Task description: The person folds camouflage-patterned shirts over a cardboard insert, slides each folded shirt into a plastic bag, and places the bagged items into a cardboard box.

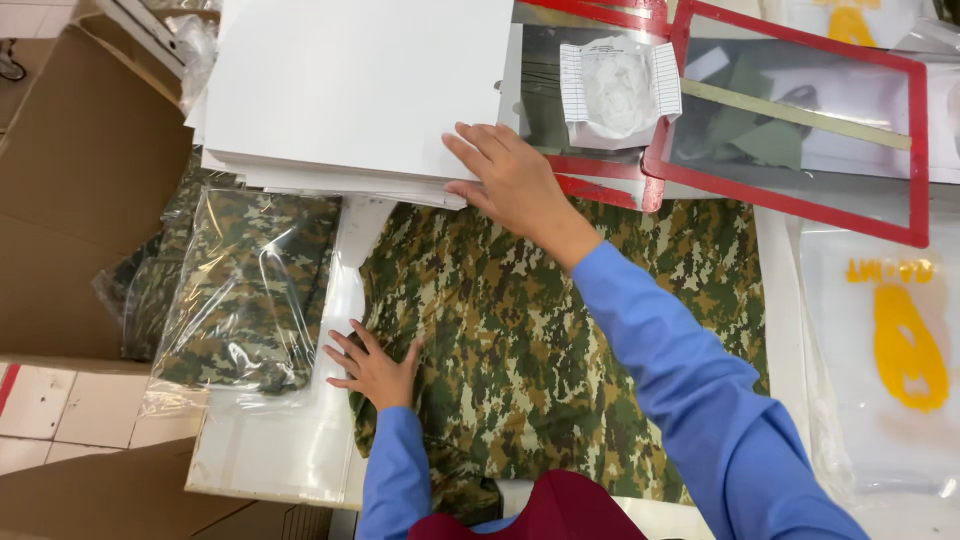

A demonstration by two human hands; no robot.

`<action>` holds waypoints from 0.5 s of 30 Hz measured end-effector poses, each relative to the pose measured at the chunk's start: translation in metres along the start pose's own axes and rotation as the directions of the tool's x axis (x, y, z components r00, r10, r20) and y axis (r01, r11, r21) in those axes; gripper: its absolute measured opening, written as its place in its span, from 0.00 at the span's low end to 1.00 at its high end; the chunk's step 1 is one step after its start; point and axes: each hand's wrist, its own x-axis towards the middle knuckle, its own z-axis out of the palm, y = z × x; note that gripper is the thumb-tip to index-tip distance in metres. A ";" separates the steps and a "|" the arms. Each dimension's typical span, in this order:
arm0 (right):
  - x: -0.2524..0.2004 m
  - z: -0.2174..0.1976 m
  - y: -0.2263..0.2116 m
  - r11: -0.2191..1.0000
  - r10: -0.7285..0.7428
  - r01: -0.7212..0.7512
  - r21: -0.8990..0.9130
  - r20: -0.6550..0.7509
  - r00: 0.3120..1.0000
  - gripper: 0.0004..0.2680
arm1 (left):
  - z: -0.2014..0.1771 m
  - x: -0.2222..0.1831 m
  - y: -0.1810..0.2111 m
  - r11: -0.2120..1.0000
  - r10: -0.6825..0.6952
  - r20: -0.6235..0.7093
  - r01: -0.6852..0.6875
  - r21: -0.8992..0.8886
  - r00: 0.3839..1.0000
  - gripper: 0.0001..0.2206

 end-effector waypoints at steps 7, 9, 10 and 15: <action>0.058 -0.002 0.025 0.996 0.091 -0.081 -0.048 0.718 0.690 0.05 | -0.007 -0.179 -0.089 0.972 0.107 0.322 -0.168 0.167 0.941 0.53; 0.074 -0.009 0.019 0.995 0.069 -0.096 -0.011 0.777 0.626 0.16 | -0.002 -0.217 -0.122 0.933 0.038 0.352 -0.159 0.322 0.935 0.54; 0.081 -0.012 0.011 0.995 0.074 0.010 -0.103 0.770 0.633 0.05 | 0.000 -0.233 -0.135 0.931 0.032 0.285 -0.132 0.341 0.958 0.57; 0.096 -0.016 -0.023 0.793 0.005 0.443 -0.419 0.731 0.683 0.14 | -0.018 -0.261 -0.157 0.991 -0.022 0.257 -0.012 0.131 0.966 0.47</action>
